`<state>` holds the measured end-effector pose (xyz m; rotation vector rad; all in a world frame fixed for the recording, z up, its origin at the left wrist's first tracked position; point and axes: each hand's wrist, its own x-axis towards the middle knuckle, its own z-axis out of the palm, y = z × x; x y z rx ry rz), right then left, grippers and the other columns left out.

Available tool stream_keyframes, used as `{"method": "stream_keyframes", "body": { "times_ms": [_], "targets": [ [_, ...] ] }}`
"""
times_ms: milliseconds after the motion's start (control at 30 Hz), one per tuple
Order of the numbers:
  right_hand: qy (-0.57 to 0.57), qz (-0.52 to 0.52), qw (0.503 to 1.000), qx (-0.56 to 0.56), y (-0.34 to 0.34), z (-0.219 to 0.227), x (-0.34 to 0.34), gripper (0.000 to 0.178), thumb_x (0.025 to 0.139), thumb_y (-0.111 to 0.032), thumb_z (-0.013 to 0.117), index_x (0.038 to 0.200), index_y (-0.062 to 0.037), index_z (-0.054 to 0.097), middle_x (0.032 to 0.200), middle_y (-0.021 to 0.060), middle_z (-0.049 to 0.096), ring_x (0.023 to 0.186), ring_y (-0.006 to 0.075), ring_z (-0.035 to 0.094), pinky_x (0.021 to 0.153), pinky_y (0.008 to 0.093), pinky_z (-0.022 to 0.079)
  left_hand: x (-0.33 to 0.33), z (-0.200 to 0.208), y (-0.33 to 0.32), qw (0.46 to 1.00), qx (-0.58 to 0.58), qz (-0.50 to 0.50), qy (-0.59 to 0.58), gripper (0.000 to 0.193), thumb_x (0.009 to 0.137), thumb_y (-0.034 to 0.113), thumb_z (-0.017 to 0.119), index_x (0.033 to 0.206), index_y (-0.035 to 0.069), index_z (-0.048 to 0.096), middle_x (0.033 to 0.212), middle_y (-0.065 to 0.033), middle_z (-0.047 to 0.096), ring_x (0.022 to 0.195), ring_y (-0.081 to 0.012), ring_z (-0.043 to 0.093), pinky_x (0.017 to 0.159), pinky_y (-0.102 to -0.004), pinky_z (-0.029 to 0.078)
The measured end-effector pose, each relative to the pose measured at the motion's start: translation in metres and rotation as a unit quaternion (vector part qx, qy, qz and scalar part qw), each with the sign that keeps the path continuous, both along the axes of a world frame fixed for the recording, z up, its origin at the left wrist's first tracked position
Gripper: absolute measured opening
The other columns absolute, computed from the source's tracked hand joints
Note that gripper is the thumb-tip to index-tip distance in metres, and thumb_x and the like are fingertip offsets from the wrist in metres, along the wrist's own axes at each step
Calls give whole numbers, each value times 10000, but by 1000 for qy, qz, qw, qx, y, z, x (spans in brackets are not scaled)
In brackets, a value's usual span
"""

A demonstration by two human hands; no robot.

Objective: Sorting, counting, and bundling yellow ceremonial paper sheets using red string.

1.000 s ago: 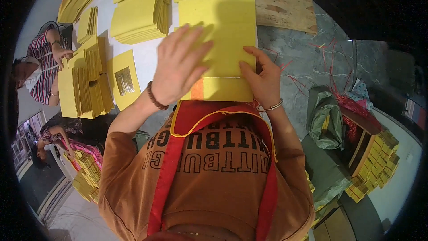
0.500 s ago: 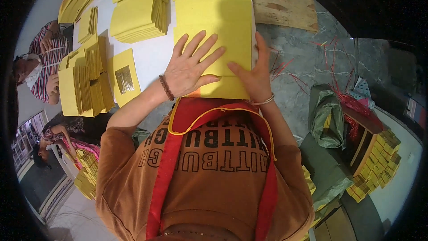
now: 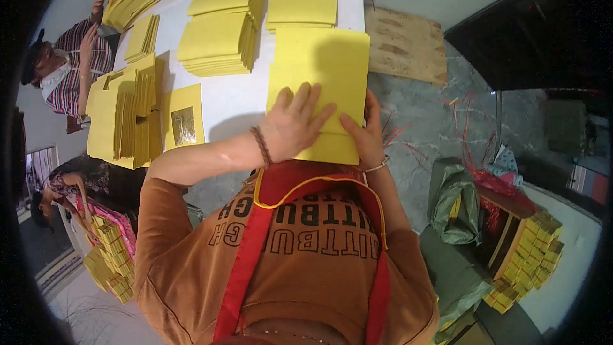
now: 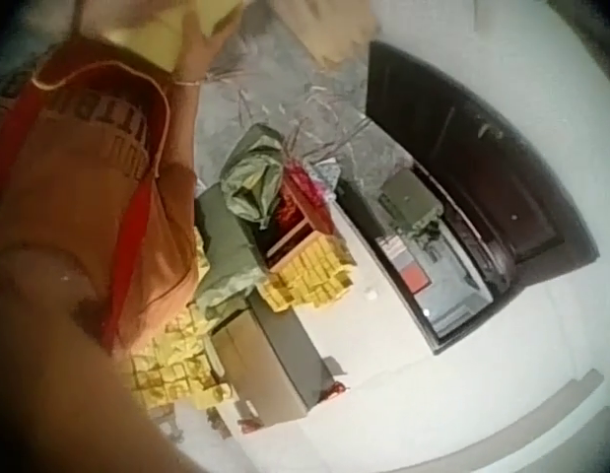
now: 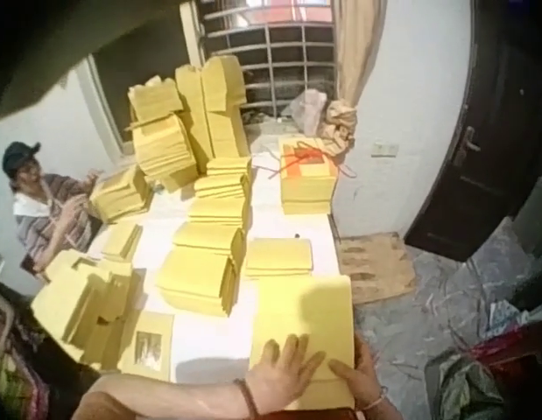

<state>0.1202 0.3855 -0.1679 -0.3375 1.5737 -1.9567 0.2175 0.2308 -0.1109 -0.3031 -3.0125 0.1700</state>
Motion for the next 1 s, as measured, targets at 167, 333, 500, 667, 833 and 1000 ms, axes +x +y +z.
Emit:
{"method": "stream_keyframes", "body": {
  "times_ms": [167, 333, 500, 667, 833, 1000],
  "targets": [
    [-68, 5, 997, -25, 5, 2, -1, 519, 877, -198, 515, 1319, -52, 285, 1287, 108, 389, 1187, 213, 372, 980, 338, 314, -2, -3, 7, 998, -38, 25, 48, 517, 771, 302, 500, 1244, 96, 462, 1165, -270, 478, 1053, -385, 456, 780, -450, 408],
    [-130, -14, 991, -24, 26, -27, -13, 503, 926, -403, 360, 1298, -65, 338, 1290, 98, 404, 1200, 214, 371, 961, 355, 326, -16, 4, -21, 991, 130, 1, 15, 519, 744, 151, 536, 1255, 107, 457, 1102, -178, 558, 892, -260, 568, 684, -353, 474],
    [-112, -13, 993, 29, 32, -32, -22, 483, 924, -417, 363, 1266, -76, 388, 1258, 82, 444, 1156, 200, 424, 918, 348, 362, -53, 84, -115, 923, 366, 68, 94, 535, 768, 15, 463, 1286, 143, 419, 972, -145, 609, 680, -299, 592, 657, -352, 487],
    [-133, -49, 988, 61, 35, -70, -39, 370, 892, -298, 494, 1204, -103, 458, 1147, 39, 531, 1006, 152, 524, 793, 305, 425, -139, 41, -155, 946, 290, 107, 99, 511, 778, 22, 468, 1274, 136, 427, 995, -142, 605, 870, -281, 590, 764, -368, 475],
    [-132, -85, 982, 104, 25, -69, -82, 324, 868, -274, 537, 1166, -148, 506, 1094, 8, 560, 957, 127, 536, 756, 282, 421, -180, -71, -173, 985, 144, 53, 74, 460, 812, 84, 466, 1267, 130, 417, 1205, -120, 507, 1079, -289, 494, 871, -391, 419],
    [-84, 5, 988, 126, -26, -67, -170, 341, 865, -277, 536, 1174, -134, 509, 1088, 17, 560, 955, 132, 538, 758, 291, 430, -175, -136, -176, 987, 145, 68, -9, 477, 788, 138, 514, 1251, 118, 401, 1306, -127, 404, 1219, -331, 354, 1003, -431, 290]
  ]
}}
